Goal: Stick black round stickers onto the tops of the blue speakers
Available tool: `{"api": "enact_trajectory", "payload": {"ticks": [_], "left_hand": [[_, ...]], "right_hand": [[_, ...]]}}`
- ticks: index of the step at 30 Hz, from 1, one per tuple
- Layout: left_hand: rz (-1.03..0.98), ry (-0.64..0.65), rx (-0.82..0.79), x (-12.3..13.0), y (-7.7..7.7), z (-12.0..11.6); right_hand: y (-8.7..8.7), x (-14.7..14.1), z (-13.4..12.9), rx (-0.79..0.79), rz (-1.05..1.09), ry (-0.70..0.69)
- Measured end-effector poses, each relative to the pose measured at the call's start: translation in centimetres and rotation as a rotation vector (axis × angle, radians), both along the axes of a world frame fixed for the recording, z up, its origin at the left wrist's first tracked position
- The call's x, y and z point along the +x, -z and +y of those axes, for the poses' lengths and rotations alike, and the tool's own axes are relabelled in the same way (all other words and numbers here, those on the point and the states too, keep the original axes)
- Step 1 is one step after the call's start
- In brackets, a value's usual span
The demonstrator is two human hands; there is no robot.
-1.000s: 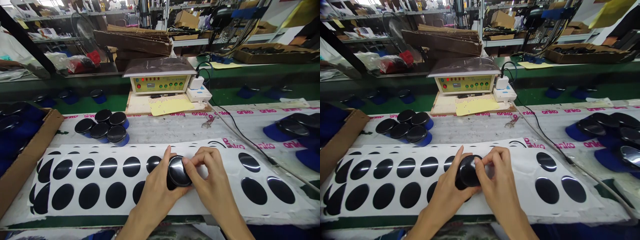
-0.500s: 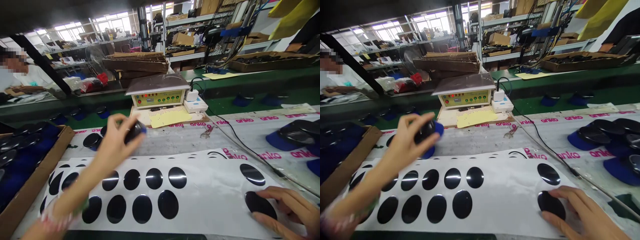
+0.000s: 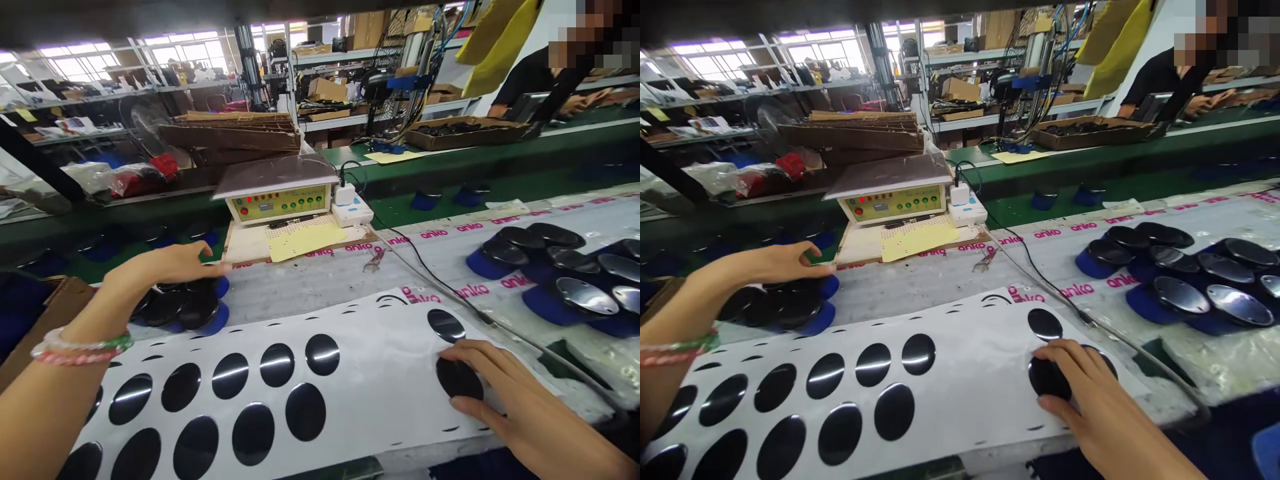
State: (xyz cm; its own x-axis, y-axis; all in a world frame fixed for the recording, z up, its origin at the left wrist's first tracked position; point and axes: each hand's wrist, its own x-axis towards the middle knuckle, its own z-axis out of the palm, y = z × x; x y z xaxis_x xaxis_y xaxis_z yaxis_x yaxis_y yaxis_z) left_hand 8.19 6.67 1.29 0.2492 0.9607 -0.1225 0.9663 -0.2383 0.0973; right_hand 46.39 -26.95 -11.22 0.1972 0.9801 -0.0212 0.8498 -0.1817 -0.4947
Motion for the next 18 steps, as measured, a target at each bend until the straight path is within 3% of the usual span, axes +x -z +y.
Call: {"api": "enact_trajectory", "payload": {"ticks": [2, 6, 8, 10, 11, 14, 16, 18], "left_hand": [[0.043, 0.057, -0.019, 0.0, -0.4, -1.4], [-0.017, 0.109, 0.193, 1.8, 0.3, -6.9], [-0.144, 0.214, 0.260, 3.6, 1.9, -11.6], [-0.520, 0.461, 0.330, 5.5, 4.3, -16.7], [-0.632, 0.488, 0.291, 6.4, 5.6, -18.9], [-0.810, 0.438, 0.183, 8.2, 9.1, -23.3], [-0.868, 0.296, 0.127, 8.6, 10.4, -24.1], [-0.912, 0.155, 0.077, 8.6, 10.7, -23.9]], "right_hand": [[-0.5, 0.0, 0.2, -0.020, 0.009, 0.023], [-2.1, -0.2, 1.0, -0.209, 0.061, -0.021], [-2.9, -0.1, 1.4, -0.300, 0.096, -0.041], [-3.5, -0.1, 1.7, -0.341, 0.115, -0.049], [-3.6, 0.0, 1.7, -0.337, 0.112, -0.046], [-3.2, 0.4, 1.8, -0.292, 0.083, -0.043], [-2.6, 1.0, 1.8, -0.267, 0.074, -0.080], [-2.1, 1.5, 1.7, -0.176, 0.080, -0.083]]}}
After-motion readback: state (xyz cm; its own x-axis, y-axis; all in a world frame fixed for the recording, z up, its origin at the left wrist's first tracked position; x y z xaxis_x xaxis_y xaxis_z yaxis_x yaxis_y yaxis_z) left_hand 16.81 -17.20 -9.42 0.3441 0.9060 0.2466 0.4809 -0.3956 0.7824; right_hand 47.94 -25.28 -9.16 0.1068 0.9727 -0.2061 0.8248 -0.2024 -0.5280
